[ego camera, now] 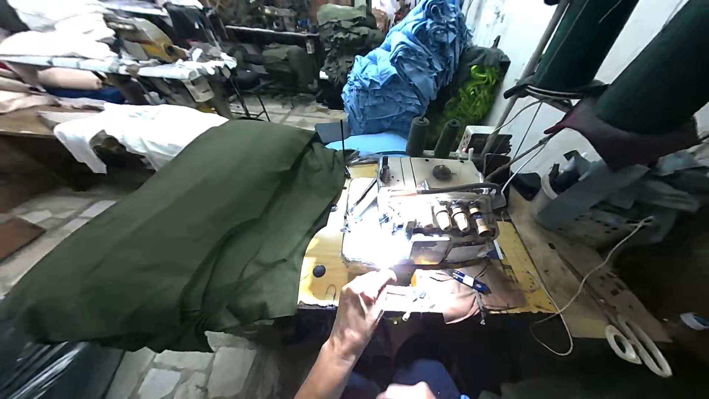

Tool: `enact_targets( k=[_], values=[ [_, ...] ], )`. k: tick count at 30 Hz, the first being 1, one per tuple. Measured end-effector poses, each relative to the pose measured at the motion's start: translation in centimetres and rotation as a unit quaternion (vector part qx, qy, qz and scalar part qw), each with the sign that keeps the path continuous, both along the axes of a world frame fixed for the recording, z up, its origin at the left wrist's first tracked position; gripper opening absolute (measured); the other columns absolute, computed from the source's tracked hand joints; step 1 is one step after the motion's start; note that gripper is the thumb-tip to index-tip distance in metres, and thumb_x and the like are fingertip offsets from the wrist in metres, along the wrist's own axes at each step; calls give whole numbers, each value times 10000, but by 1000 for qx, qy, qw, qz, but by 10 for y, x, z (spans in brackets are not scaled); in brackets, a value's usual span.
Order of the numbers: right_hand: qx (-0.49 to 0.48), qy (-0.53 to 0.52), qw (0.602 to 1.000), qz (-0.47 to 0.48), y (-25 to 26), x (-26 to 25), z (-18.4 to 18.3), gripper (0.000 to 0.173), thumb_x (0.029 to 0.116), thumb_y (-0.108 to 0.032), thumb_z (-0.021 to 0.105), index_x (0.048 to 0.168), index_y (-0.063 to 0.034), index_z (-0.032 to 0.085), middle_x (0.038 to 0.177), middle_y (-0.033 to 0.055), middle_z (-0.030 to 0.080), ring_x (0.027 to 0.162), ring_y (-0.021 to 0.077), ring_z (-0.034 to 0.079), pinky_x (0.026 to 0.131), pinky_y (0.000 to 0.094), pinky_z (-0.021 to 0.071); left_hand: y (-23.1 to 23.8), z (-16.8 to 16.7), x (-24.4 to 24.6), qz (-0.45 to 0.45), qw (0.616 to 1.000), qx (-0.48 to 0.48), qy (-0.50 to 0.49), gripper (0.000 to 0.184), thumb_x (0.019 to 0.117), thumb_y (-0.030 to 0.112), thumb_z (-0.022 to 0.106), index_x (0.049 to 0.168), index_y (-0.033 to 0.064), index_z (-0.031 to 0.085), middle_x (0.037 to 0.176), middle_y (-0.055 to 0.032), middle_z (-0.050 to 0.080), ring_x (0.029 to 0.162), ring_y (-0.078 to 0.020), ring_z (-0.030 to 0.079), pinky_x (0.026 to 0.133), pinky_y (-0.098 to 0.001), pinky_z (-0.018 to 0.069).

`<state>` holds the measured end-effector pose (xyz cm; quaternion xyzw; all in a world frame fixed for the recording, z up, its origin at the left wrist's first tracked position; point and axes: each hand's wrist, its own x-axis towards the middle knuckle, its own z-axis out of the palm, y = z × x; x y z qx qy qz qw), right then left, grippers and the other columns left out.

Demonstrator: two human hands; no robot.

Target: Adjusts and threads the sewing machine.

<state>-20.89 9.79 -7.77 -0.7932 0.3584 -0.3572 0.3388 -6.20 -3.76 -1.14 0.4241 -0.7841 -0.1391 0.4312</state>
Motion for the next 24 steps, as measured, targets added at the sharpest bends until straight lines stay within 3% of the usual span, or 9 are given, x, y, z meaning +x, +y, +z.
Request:
enact_targets(
  k=[4, 8, 10, 12, 14, 16, 19, 21, 24],
  values=[
    [-15, -152, 966, -209, -43, -21, 0, 235, 975, -26, 521, 1091, 37, 715, 992, 67, 757, 928, 58, 716, 866, 222, 587, 58, -26, 12, -34, 982, -117, -147, 196, 942, 110, 588, 808, 75, 727, 719, -72, 677, 691, -216, 701, 634, -336, 594],
    [213, -288, 906, -225, -86, -18, 42, 273, 1022, -96, 484, 1190, 11, 671, 815, -9, 723, 477, -27, 477, 434, 147, 395, 140, -70, 40, -208, 949, 92, -220, 126, 941, -13, 607, 923, 11, 730, 829, -164, 700, 797, -326, 725, 694, -437, 606],
    [282, -359, 880, -134, -101, -9, 57, 361, 1046, -93, 436, 1372, 5, 558, 865, 48, 740, 469, 14, 486, 407, 169, 385, 162, -93, 58, -198, 929, 171, -261, 142, 963, 7, 588, 955, 18, 729, 889, -176, 718, 854, -351, 732, 732, -482, 607],
    [280, -381, 873, -122, -113, 2, 61, 344, 1041, -103, 479, 1368, -19, 547, 733, -10, 602, 473, 17, 454, 415, 165, 391, 161, -99, 74, -152, 925, 199, -286, 119, 936, 12, 629, 953, 49, 740, 888, -155, 728, 852, -341, 737, 717, -493, 611],
    [203, -362, 896, -160, -114, 10, 50, 223, 995, -56, 501, 1172, 4, 623, 710, -50, 561, 490, -21, 426, 443, 133, 368, 149, -93, 82, -113, 935, 190, -277, 159, 862, 7, 691, 979, 94, 754, 850, -124, 719, 814, -323, 732, 667, -482, 604],
    [-20, -218, 948, -232, -107, 8, 34, 166, 927, -11, 539, 953, 33, 697, 795, -6, 675, 651, -50, 562, 620, 88, 457, 130, -77, 80, -66, 959, 166, -218, 339, 832, -24, 708, 1138, 113, 757, 953, -135, 718, 875, -328, 727, 698, -486, 615],
    [-278, -35, 931, -233, -86, -7, 16, 210, 941, -125, 580, 823, -57, 740, 759, 81, 727, 747, 107, 697, 725, 226, 555, 85, -36, 63, 13, 994, 34, -99, 281, 930, 52, 596, 1158, 106, 750, 1142, -100, 709, 1042, -204, 699, 879, -326, 592],
    [-301, 2, 941, -152, -60, -11, 10, 232, 988, -162, 528, 833, -101, 689, 691, 57, 636, 634, 155, 636, 573, 281, 535, 55, -2, 45, -8, 997, -57, -60, 252, 1010, 78, 546, 1174, 105, 735, 1238, -85, 693, 1149, -163, 652, 993, -260, 525],
    [-242, -28, 969, -33, -19, -13, 6, 209, 986, -152, 513, 850, -111, 666, 677, 39, 591, 569, 144, 576, 512, 256, 489, 15, 31, 21, -83, 976, -136, -149, 362, 997, 9, 525, 1280, 136, 711, 1345, -74, 682, 1084, -213, 682, 891, -331, 534]
  ],
)
